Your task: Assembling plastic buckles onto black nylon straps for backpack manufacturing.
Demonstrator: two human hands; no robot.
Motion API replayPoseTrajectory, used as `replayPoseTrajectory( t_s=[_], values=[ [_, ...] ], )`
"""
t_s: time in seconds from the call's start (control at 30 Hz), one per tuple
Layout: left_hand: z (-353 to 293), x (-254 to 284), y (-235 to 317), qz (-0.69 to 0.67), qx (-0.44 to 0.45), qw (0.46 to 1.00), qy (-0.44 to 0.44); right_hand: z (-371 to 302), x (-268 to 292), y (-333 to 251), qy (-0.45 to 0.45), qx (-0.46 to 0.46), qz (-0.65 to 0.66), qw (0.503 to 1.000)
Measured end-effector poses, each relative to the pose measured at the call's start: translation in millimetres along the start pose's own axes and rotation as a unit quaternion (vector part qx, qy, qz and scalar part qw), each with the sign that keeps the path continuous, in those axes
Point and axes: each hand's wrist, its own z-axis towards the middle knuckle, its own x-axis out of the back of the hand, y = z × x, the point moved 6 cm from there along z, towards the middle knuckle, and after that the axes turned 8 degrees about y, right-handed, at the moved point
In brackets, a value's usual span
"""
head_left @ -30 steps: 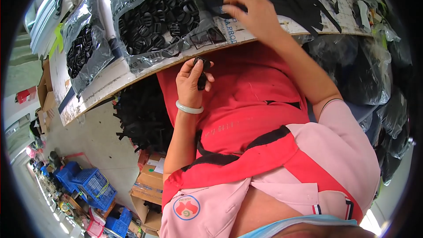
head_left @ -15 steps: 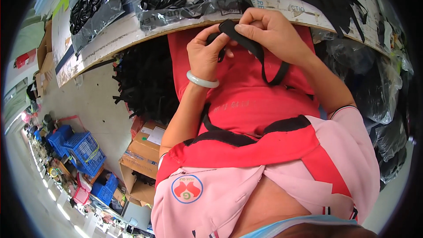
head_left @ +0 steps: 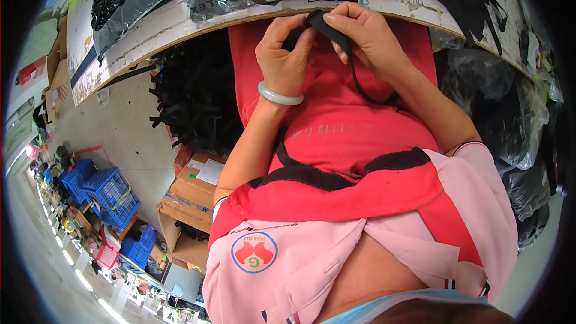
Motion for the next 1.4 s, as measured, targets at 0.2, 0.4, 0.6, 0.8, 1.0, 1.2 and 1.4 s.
replayPoseTrajectory(
  t_s=[0.2,0.4,0.6,0.8,1.0,1.2,1.4],
  values=[
    [-3.3,-3.6,19.7,0.085,-0.087,0.992,0.020,6.7,2.3,5.5,0.040,0.054,-0.033,0.997],
    [-10.2,4.6,0.5,-0.088,0.123,0.988,0.042,9.9,7.9,7.3,-0.022,-0.040,0.011,0.999],
    [-14.8,0.2,-23.8,-0.254,0.392,0.884,-0.026,-2.6,-2.3,-10.1,0.005,0.270,-0.210,0.940],
    [-6.6,5.5,-5.6,-0.195,0.286,0.938,0.013,-18.9,-10.4,-43.1,-0.002,0.121,-0.304,0.945],
    [-11.1,5.0,-1.6,-0.139,0.224,0.964,0.012,-11.5,4.9,-8.9,-0.018,0.005,-0.277,0.961],
    [-6.8,5.9,-1.8,-0.121,0.171,0.978,-0.009,-2.3,3.4,-3.4,-0.017,-0.010,-0.216,0.976],
    [-9.0,11.5,2.6,-0.054,0.087,0.993,-0.058,-1.5,-0.6,13.7,-0.125,-0.166,-0.032,0.978]
  ],
)
